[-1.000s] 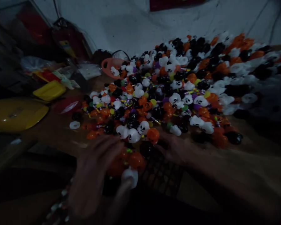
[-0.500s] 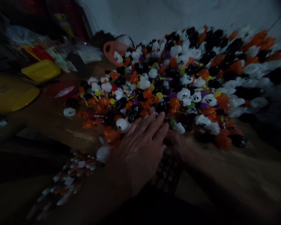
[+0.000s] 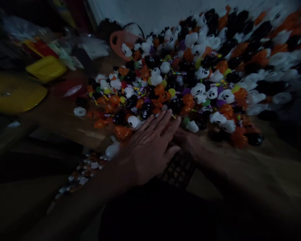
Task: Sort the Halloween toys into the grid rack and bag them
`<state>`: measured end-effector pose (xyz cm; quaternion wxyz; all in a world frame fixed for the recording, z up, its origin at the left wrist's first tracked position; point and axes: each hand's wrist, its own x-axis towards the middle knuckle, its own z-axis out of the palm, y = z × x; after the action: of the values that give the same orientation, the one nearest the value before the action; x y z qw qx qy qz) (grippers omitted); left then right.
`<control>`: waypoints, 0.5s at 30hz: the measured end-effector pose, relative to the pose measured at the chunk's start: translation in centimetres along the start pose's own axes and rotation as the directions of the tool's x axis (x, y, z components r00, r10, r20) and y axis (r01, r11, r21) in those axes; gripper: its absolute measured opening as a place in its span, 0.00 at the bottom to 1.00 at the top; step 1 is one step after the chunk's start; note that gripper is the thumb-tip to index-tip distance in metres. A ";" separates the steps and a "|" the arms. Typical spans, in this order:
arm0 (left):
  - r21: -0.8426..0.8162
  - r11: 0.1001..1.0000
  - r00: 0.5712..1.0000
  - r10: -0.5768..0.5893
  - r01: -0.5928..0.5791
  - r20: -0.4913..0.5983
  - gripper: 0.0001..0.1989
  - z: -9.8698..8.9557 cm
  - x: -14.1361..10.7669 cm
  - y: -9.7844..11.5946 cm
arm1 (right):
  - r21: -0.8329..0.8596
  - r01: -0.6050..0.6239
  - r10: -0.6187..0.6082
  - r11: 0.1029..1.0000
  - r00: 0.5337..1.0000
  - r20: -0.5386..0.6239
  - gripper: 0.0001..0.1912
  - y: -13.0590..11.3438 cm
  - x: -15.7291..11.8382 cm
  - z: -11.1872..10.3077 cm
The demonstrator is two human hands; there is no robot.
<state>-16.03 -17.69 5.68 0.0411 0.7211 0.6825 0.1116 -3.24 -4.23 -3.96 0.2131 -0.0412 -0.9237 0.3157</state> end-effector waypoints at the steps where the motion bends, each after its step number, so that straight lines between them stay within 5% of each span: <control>1: -0.075 0.997 0.999 -0.014 0.011 -0.032 0.31 -1.2 -0.3 0.1 | -0.020 -0.006 0.006 1.000 1.000 -0.002 0.11 0.0 -0.1 -0.1; 3: -0.223 0.974 0.963 -0.103 0.046 -0.249 0.28 -3.9 -1.2 0.2 | -0.091 -0.054 0.055 0.994 0.998 0.012 0.10 -0.1 -0.5 -0.7; 4: -0.288 0.955 0.895 -0.194 0.077 -0.403 0.24 -5.1 -1.9 0.1 | -0.137 -0.079 0.080 0.988 0.997 0.004 0.11 -0.4 -0.8 -1.3; 7: -0.435 0.884 0.516 -0.457 0.172 -0.724 0.14 -6.6 -4.6 -0.6 | -0.280 -0.091 0.043 0.956 0.984 -0.173 0.13 -2.4 -1.1 -3.7; 9: -0.464 0.864 0.348 -0.504 0.199 -0.790 0.15 -5.0 -6.8 -1.1 | -0.353 -0.041 -0.071 0.935 0.952 -0.298 0.16 -4.3 -0.7 -5.1; 11: -0.425 0.877 0.448 -0.481 0.226 -0.754 0.23 -1.6 -8.9 -1.2 | -0.400 0.063 -0.190 0.914 0.939 -0.287 0.20 -5.8 0.1 -5.4; 13: -0.435 0.838 0.605 -0.541 0.331 -0.583 0.41 2.1 -10.6 -0.9 | -0.422 0.190 -0.277 0.887 0.948 -0.156 0.22 -6.5 0.9 -5.0; 15: -0.388 0.832 0.670 -0.551 0.397 -0.497 0.52 4.7 -11.7 -0.3 | -0.441 0.259 -0.304 0.859 0.952 -0.032 0.22 -6.3 1.6 -4.2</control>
<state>-15.81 -28.86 -0.18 -0.0559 0.4346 0.8055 0.3990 -2.55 -6.54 3.40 0.2886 0.0322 -0.9546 0.0661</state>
